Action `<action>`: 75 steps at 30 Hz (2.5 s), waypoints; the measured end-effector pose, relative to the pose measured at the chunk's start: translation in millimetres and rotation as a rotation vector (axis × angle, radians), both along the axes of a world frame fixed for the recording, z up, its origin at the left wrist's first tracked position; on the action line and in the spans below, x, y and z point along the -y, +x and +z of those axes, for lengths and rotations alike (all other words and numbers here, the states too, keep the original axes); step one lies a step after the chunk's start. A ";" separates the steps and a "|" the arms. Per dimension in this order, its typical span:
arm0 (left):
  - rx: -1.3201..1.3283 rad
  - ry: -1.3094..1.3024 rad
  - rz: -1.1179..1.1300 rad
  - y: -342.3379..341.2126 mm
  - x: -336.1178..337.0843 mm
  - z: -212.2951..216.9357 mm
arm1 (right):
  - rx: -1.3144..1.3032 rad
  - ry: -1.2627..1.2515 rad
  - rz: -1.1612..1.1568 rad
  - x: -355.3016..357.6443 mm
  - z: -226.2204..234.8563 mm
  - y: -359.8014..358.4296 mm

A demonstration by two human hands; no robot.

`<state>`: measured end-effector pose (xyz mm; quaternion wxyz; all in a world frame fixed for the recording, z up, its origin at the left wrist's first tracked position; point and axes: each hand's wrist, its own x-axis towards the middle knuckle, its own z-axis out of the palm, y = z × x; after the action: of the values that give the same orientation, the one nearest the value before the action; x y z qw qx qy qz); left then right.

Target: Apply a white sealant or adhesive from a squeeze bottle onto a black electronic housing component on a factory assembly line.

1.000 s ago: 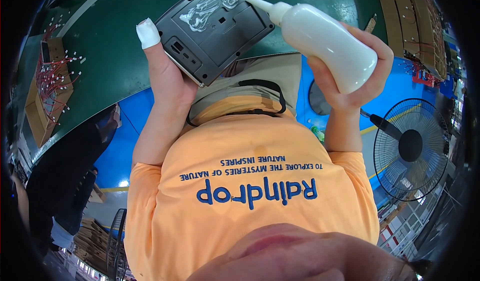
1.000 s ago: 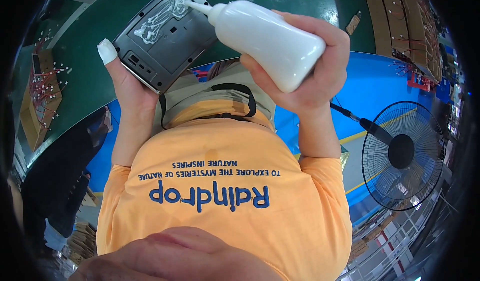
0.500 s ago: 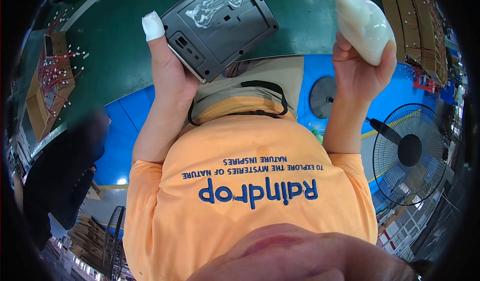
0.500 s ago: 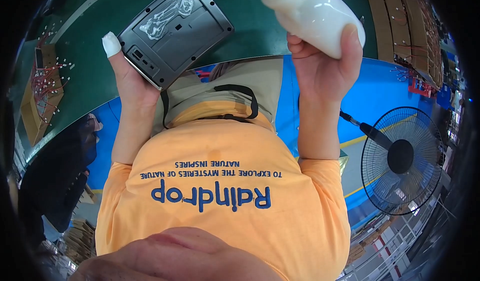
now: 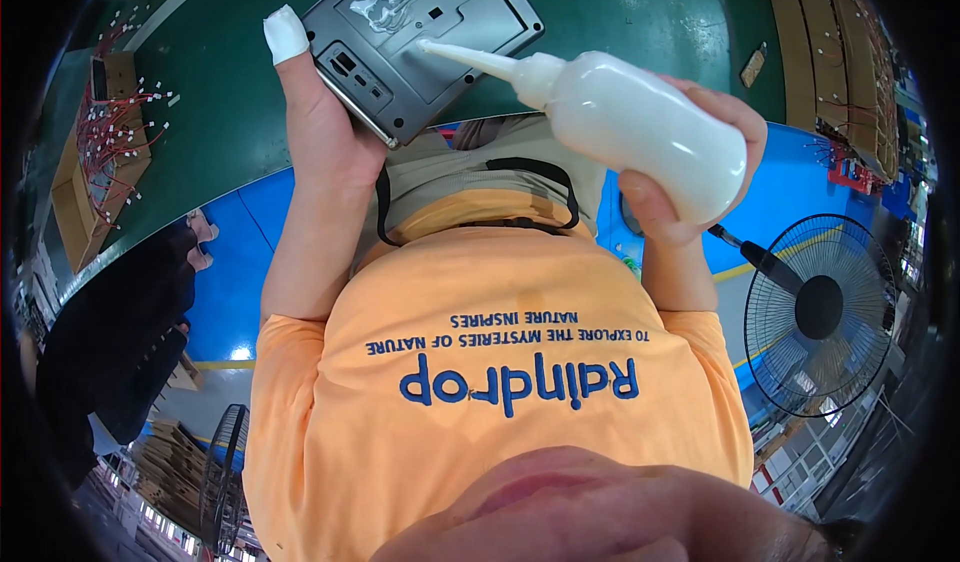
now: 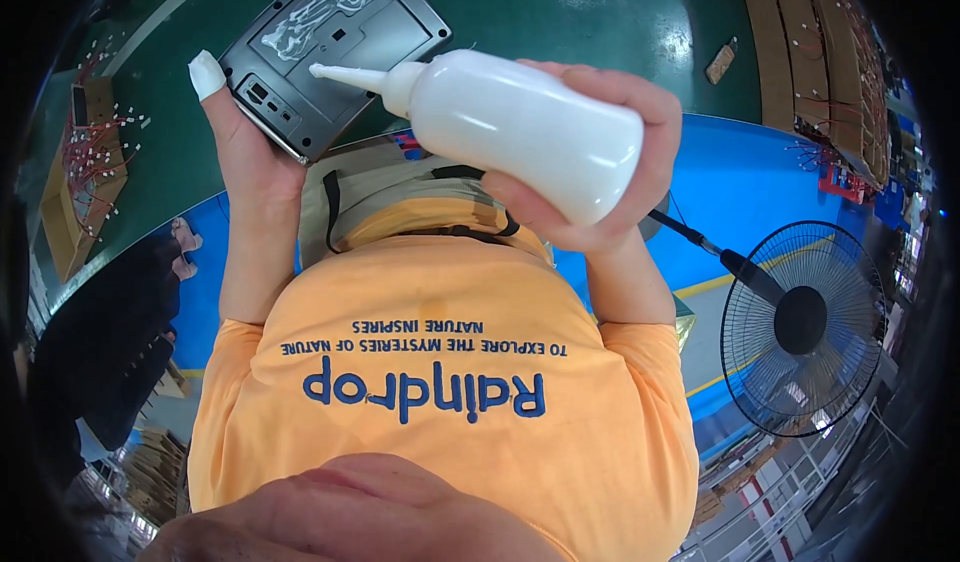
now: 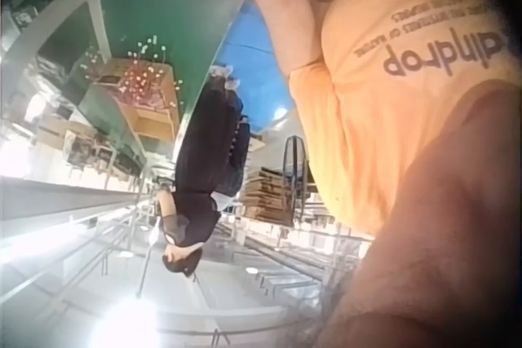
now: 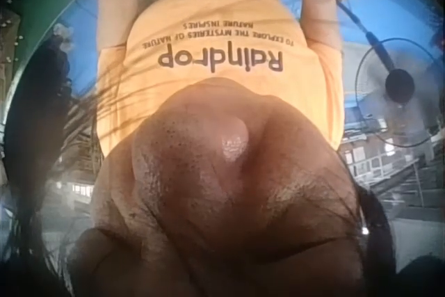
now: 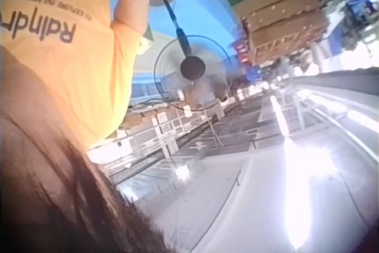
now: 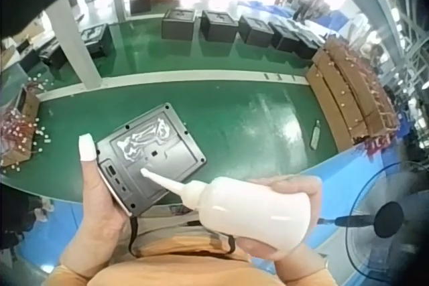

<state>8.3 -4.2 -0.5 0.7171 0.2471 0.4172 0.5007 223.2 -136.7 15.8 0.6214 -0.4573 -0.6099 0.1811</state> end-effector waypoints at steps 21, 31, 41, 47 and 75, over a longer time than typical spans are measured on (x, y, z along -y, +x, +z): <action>0.012 0.006 -0.019 2.1 -0.7 3.0 | 0.245 -0.002 0.038 -2.7 3.1 -6.7; 0.036 -0.060 -0.073 3.4 -5.8 4.8 | 0.001 0.002 -0.020 0.5 11.2 4.6; 0.129 -0.097 -0.436 -8.4 -56.4 -6.4 | -0.581 -0.265 -0.005 -19.5 -8.5 10.3; 0.069 -0.113 -0.497 -1.5 -84.9 -24.1 | -0.927 -0.413 0.049 -18.9 -23.9 21.0; -0.037 -0.082 -0.371 -16.9 -58.3 -37.2 | -1.196 -0.407 0.169 -36.4 -32.3 19.2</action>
<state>-8.6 54.1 -37.8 0.7987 0.2996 0.3976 0.3380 242.4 -100.3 -16.6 0.7388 -0.3364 -0.1447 0.5658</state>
